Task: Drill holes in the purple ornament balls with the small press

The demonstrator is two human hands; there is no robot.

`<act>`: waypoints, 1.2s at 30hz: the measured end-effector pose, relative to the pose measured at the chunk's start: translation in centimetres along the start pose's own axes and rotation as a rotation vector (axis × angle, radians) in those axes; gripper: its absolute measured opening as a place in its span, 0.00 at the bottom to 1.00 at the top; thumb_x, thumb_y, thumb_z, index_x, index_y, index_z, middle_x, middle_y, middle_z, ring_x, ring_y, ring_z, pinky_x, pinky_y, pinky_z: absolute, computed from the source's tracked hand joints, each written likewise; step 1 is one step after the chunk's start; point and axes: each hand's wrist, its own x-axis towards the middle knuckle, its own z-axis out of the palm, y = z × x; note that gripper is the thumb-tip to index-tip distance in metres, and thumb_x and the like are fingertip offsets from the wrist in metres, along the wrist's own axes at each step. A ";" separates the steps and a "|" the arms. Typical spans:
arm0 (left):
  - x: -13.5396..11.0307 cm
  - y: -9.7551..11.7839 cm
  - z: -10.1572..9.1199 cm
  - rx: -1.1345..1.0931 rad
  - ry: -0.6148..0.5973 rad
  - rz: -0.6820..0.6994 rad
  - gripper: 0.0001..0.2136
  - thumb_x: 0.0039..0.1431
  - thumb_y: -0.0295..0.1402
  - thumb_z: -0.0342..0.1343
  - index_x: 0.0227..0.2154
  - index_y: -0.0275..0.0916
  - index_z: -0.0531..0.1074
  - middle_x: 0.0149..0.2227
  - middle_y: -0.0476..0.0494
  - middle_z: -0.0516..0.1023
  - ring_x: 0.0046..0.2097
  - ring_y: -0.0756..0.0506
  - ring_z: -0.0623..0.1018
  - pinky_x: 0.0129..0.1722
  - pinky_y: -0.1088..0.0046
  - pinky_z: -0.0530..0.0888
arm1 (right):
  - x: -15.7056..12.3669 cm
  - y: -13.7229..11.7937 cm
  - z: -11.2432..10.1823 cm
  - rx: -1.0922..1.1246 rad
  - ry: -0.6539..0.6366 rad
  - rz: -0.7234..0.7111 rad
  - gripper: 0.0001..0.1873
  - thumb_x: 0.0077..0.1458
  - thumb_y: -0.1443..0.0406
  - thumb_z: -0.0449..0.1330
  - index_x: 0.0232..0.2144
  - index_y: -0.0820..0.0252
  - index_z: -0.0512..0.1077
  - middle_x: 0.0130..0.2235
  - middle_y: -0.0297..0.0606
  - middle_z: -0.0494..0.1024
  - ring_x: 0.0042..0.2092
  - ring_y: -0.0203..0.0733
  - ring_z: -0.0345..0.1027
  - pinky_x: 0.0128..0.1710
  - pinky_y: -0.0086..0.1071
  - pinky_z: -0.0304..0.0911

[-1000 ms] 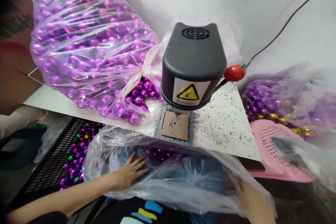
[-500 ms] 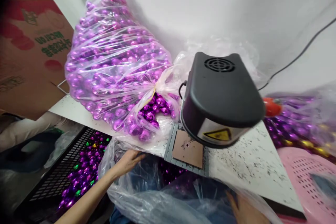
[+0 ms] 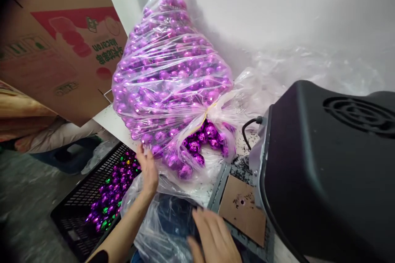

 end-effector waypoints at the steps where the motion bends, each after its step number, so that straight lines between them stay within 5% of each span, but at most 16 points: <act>1: 0.0 -0.3 1.5 -0.015 -0.035 -0.038 0.33 0.71 0.51 0.39 0.71 0.38 0.46 0.74 0.35 0.45 0.75 0.39 0.46 0.74 0.57 0.45 | 2.8 -0.7 0.4 -0.010 0.079 -0.041 0.27 0.66 0.56 0.51 0.66 0.50 0.59 0.61 0.42 0.69 0.63 0.44 0.61 0.59 0.39 0.67; 5: -1.8 -1.4 5.6 0.020 -0.257 0.030 0.31 0.73 0.46 0.33 0.73 0.37 0.39 0.76 0.37 0.35 0.76 0.42 0.37 0.73 0.53 0.39 | 11.8 -1.8 1.9 -0.113 0.281 0.046 0.34 0.67 0.55 0.49 0.69 0.60 0.51 0.64 0.50 0.65 0.66 0.52 0.55 0.61 0.50 0.60; 8: -2.7 -2.5 6.9 0.123 -0.405 0.193 0.29 0.72 0.41 0.36 0.72 0.36 0.43 0.76 0.35 0.39 0.76 0.41 0.36 0.72 0.49 0.34 | 13.9 -1.3 3.0 -0.131 0.299 0.085 0.30 0.67 0.57 0.49 0.67 0.62 0.55 0.54 0.49 0.73 0.56 0.49 0.63 0.55 0.46 0.61; 14: -1.8 -2.2 6.9 0.264 -0.375 0.272 0.27 0.68 0.38 0.45 0.66 0.31 0.58 0.72 0.24 0.51 0.74 0.32 0.47 0.70 0.40 0.35 | 11.6 -2.5 3.8 -0.196 0.316 0.058 0.22 0.66 0.67 0.47 0.60 0.57 0.66 0.40 0.41 0.71 0.43 0.42 0.60 0.46 0.37 0.57; 18: -2.8 -0.2 3.8 0.002 -0.263 0.150 0.24 0.71 0.43 0.45 0.65 0.38 0.60 0.66 0.31 0.64 0.68 0.37 0.64 0.70 0.50 0.56 | 10.3 -3.1 4.6 -0.251 0.259 -0.010 0.28 0.64 0.71 0.48 0.63 0.50 0.64 0.38 0.40 0.69 0.41 0.42 0.58 0.43 0.38 0.58; 20: -3.8 1.1 2.1 -0.063 -0.192 0.232 0.24 0.72 0.42 0.46 0.66 0.41 0.57 0.66 0.34 0.63 0.68 0.39 0.64 0.68 0.54 0.60 | 10.1 -3.0 5.4 -0.266 0.236 -0.014 0.30 0.63 0.71 0.48 0.64 0.47 0.62 0.39 0.40 0.70 0.42 0.43 0.58 0.45 0.40 0.60; 23: -4.4 2.6 0.9 0.060 -0.409 0.599 0.21 0.72 0.40 0.48 0.64 0.47 0.63 0.69 0.39 0.58 0.71 0.38 0.59 0.69 0.52 0.57 | 9.9 -3.0 6.7 -0.263 0.219 -0.004 0.28 0.62 0.71 0.49 0.64 0.54 0.63 0.43 0.44 0.72 0.46 0.45 0.61 0.51 0.46 0.63; 25: -4.1 2.6 1.2 0.194 -0.584 0.724 0.19 0.71 0.39 0.47 0.62 0.46 0.68 0.69 0.39 0.60 0.70 0.36 0.59 0.69 0.49 0.58 | 9.4 -3.0 7.4 -0.253 0.213 0.004 0.28 0.61 0.72 0.49 0.62 0.61 0.64 0.46 0.47 0.73 0.49 0.47 0.62 0.56 0.49 0.63; 31: -2.9 1.8 2.5 0.262 -0.623 0.655 0.19 0.71 0.41 0.50 0.61 0.43 0.69 0.63 0.35 0.68 0.65 0.36 0.67 0.66 0.50 0.64 | 6.0 -3.5 6.9 -0.244 0.226 -0.016 0.32 0.58 0.73 0.51 0.65 0.61 0.61 0.61 0.50 0.67 0.65 0.52 0.56 0.63 0.51 0.61; 36: -2.5 7.4 0.3 0.017 -0.558 0.607 0.16 0.71 0.42 0.50 0.56 0.44 0.73 0.59 0.40 0.73 0.62 0.39 0.71 0.64 0.52 0.68 | 4.0 -3.8 4.5 -0.246 0.236 -0.029 0.28 0.60 0.69 0.54 0.62 0.55 0.65 0.64 0.47 0.65 0.66 0.51 0.57 0.57 0.47 0.70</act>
